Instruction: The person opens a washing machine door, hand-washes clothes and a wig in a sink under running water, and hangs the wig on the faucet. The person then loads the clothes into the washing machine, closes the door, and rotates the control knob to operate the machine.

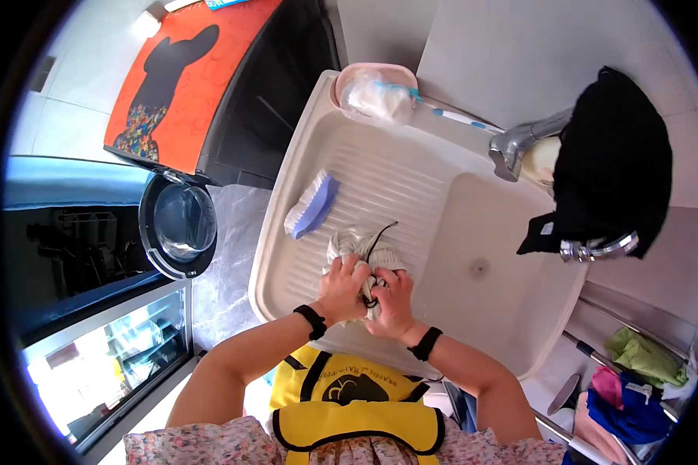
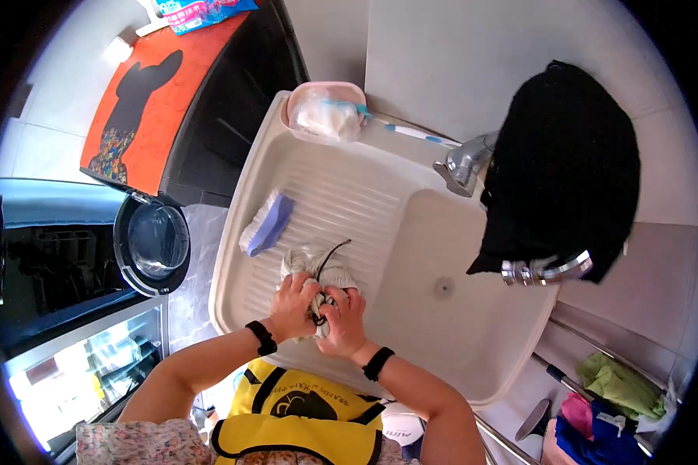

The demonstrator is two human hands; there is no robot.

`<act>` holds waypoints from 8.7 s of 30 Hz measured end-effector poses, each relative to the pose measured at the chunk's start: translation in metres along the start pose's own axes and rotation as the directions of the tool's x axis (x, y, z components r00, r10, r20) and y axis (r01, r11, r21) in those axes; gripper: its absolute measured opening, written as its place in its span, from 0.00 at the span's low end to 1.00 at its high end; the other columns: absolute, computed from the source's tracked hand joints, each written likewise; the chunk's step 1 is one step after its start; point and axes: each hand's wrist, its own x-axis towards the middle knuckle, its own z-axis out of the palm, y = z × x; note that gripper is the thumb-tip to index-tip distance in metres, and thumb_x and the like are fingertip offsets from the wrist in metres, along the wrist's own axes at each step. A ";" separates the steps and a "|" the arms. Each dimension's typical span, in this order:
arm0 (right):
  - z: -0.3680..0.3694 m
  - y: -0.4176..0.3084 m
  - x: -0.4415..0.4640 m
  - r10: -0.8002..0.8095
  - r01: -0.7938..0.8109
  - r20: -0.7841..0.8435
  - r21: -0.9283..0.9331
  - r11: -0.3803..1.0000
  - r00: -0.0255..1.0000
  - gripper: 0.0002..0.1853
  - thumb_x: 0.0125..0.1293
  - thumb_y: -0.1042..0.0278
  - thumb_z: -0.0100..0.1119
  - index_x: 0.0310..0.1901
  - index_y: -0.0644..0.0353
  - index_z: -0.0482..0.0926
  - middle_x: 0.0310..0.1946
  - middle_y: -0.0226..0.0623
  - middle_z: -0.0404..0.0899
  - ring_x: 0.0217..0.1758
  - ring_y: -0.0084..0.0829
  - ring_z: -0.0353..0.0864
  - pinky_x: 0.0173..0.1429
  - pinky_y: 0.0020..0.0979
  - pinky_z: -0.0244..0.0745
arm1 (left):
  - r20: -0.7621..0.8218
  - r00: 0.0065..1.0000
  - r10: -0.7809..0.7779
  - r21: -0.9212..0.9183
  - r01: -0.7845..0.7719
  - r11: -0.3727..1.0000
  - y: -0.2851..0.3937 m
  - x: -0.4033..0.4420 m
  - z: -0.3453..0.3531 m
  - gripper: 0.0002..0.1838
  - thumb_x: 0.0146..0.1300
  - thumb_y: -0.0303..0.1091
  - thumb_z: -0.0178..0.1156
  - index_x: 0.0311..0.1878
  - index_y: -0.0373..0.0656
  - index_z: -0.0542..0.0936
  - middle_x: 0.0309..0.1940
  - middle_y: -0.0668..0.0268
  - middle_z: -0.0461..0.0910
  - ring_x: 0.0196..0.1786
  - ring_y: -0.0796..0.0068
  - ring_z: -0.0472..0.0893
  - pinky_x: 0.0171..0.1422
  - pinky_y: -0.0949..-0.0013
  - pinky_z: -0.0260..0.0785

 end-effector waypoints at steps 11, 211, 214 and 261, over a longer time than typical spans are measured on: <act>-0.010 0.046 0.079 -0.010 -0.034 0.145 0.293 0.955 0.989 0.17 0.29 0.69 0.62 0.26 0.55 0.68 0.26 0.38 0.72 0.30 0.46 0.71 0.31 0.41 0.64 | 0.209 0.972 0.111 -0.193 -0.070 0.979 -0.029 0.065 -0.023 0.22 0.30 0.33 0.60 0.37 0.44 0.74 0.34 0.61 0.74 0.38 0.52 0.75 0.39 0.55 0.71; 0.156 -0.108 0.108 0.975 -0.908 -0.160 -0.411 0.076 0.154 0.60 0.49 0.15 0.34 0.71 0.49 0.25 0.72 0.44 0.12 0.72 0.65 0.16 0.66 0.71 0.27 | -0.473 0.449 -0.758 -0.838 0.035 0.544 -0.321 -0.027 -0.225 0.29 0.43 0.48 0.73 0.33 0.35 0.68 0.22 0.62 0.72 0.25 0.70 0.75 0.31 0.67 0.68; 0.156 -0.109 0.108 0.977 -0.915 -0.149 -0.396 0.081 0.151 0.60 0.49 0.15 0.35 0.71 0.48 0.24 0.71 0.44 0.10 0.72 0.65 0.15 0.65 0.71 0.26 | -0.572 0.466 -0.675 -0.747 0.043 0.663 -0.325 -0.028 -0.224 0.29 0.43 0.47 0.73 0.34 0.35 0.68 0.22 0.61 0.72 0.26 0.69 0.73 0.32 0.66 0.68; 0.153 -0.114 0.109 0.975 -0.889 -0.126 -0.445 0.109 0.183 0.60 0.50 0.15 0.31 0.71 0.51 0.25 0.71 0.47 0.13 0.72 0.67 0.18 0.65 0.71 0.29 | -0.630 0.463 -0.623 -0.631 0.163 0.759 -0.314 -0.044 -0.243 0.31 0.47 0.52 0.68 0.47 0.40 0.70 0.35 0.60 0.76 0.35 0.60 0.79 0.38 0.60 0.70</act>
